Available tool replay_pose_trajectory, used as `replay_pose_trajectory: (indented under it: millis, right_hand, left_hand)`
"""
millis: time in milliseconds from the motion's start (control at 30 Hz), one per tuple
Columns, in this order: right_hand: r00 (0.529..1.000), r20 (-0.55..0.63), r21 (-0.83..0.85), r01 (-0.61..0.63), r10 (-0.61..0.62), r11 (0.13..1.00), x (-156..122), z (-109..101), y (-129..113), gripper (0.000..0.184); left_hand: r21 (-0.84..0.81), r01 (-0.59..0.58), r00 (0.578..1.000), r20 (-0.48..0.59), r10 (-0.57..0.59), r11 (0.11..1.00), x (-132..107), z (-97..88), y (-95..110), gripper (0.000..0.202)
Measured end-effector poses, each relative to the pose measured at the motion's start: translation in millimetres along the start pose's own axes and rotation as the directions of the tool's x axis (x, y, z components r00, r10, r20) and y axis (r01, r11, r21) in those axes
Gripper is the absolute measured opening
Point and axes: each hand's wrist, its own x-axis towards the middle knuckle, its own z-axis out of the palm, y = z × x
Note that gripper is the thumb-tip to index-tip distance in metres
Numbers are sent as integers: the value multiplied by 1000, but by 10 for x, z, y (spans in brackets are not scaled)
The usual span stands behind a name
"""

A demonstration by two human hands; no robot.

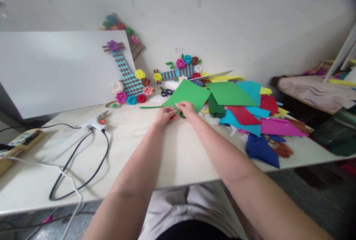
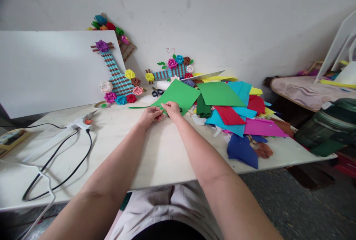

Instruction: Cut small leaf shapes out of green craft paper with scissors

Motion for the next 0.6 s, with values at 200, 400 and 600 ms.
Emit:
replay_pose_trajectory:
  millis: [200,400,600]
  right_hand:
    - [996,-70,-36,60,-63,998,31,3,58,25]
    - [984,-125,-59,121,-128,991,68,40,168,26]
    - [995,-97,70,-5,12,998,26,49,105,27]
  left_hand:
    - [46,-17,1000,27,15,999,-10,-6,4,31]
    - [62,17,999,42,-20,998,-32,-2,30,35]
    - [167,19,997,71,-31,986,-46,18,37,36]
